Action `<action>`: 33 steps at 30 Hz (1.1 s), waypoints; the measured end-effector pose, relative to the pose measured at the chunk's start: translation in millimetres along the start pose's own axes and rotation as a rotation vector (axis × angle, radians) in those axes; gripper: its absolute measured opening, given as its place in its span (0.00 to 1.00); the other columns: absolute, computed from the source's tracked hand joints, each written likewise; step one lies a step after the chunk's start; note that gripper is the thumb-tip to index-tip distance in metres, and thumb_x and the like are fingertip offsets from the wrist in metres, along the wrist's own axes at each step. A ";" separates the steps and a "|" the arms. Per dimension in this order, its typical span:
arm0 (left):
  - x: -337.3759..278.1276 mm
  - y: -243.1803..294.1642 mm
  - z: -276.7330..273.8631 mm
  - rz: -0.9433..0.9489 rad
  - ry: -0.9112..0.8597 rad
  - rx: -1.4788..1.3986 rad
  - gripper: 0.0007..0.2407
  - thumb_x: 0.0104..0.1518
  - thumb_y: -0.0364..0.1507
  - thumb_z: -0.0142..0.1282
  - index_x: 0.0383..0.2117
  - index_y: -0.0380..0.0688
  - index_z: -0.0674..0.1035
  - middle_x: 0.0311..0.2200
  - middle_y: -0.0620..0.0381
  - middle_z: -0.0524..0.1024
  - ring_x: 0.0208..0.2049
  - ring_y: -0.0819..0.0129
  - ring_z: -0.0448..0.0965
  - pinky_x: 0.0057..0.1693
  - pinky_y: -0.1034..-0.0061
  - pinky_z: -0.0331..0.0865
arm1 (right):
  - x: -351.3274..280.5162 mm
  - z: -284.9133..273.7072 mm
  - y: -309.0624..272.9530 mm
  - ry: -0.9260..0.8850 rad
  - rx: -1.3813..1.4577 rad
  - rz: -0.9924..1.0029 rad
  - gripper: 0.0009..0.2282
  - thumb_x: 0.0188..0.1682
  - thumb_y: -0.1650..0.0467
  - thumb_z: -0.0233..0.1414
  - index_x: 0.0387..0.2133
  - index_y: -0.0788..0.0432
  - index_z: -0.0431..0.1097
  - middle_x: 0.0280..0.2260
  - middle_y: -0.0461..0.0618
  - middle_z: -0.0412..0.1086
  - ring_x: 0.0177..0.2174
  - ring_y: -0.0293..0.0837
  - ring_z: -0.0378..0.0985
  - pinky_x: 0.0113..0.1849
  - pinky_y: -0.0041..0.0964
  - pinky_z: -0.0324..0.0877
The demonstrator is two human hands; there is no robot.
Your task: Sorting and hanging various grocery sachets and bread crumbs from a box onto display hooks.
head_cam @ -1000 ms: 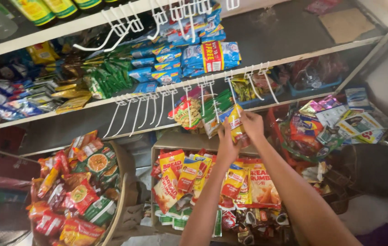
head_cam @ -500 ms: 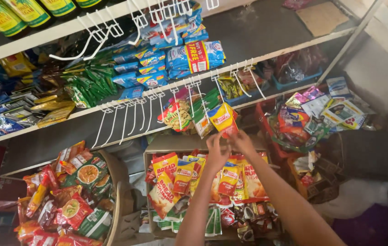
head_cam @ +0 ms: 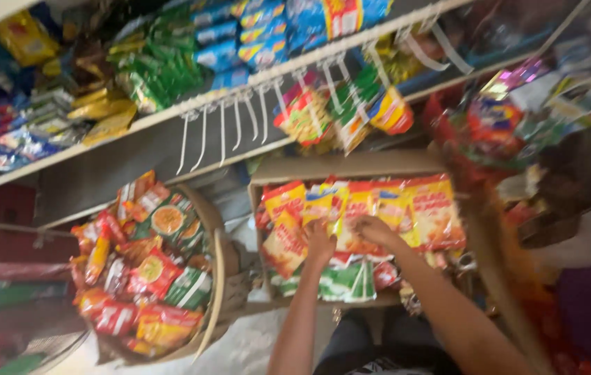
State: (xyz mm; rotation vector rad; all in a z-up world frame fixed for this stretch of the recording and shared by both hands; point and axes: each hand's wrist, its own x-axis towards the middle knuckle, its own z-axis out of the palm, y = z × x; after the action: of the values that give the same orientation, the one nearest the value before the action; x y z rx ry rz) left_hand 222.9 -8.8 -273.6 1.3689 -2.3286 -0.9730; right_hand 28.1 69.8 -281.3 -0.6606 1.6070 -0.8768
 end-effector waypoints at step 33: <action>-29.0 10.5 -3.4 -0.250 -0.099 -0.825 0.21 0.57 0.31 0.59 0.55 0.40 0.70 0.46 0.52 0.79 0.45 0.66 0.78 0.52 0.69 0.72 | -49.4 43.5 40.5 -0.020 0.385 -0.019 0.12 0.52 0.72 0.52 0.48 0.62 0.69 0.33 0.53 0.76 0.29 0.41 0.77 0.30 0.37 0.69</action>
State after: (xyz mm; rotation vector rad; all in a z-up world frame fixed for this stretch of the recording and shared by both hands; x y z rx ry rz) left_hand 232.7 17.9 -261.2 1.2534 -1.4952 -1.8274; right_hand 82.4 124.0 -291.0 -0.4100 1.3637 -1.1515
